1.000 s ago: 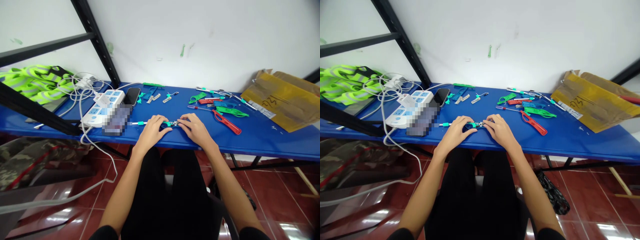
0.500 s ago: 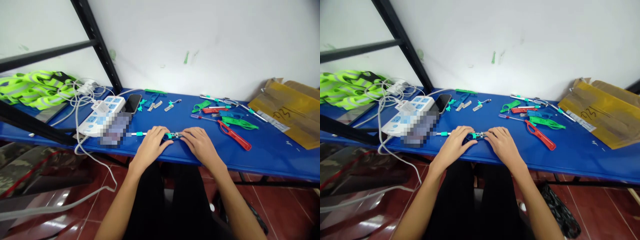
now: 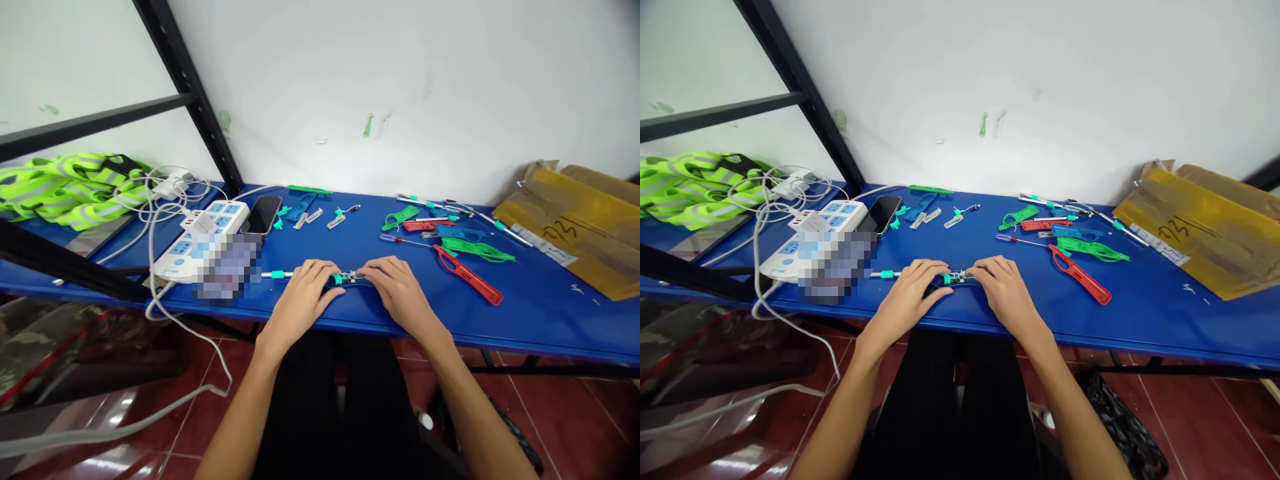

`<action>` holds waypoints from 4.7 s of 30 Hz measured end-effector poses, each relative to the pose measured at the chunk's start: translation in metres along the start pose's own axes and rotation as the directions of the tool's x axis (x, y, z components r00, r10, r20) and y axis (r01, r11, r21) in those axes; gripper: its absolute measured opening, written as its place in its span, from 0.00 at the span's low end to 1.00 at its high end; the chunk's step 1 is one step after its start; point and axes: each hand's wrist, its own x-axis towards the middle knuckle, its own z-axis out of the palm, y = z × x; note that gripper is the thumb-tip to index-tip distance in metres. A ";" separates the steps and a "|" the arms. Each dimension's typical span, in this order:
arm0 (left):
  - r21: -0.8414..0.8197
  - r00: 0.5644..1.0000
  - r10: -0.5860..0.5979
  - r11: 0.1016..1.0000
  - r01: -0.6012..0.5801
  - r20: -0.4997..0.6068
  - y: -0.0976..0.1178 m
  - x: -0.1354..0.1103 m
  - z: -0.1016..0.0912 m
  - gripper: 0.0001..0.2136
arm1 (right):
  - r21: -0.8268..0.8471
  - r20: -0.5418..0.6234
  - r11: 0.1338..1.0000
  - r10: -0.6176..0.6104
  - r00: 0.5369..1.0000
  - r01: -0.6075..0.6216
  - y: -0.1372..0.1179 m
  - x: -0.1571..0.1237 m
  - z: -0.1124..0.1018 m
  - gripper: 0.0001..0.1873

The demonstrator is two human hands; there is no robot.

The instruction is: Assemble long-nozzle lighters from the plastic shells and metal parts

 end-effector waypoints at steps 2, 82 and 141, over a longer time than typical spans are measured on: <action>-0.006 1.000 0.006 1.000 -0.006 -0.003 0.000 0.000 0.000 0.14 | 0.001 0.001 1.000 0.001 1.000 -0.001 0.001 -0.001 0.000 0.15; 0.180 0.985 0.054 0.983 -0.024 -0.164 0.015 0.026 0.020 0.07 | 0.187 -0.187 0.982 0.024 0.982 0.012 -0.007 0.008 -0.002 0.16; 0.019 0.990 0.039 0.999 -0.037 -0.134 -0.005 -0.001 0.003 0.11 | -0.165 -0.069 0.979 -0.129 0.989 0.116 -0.009 0.004 -0.003 0.19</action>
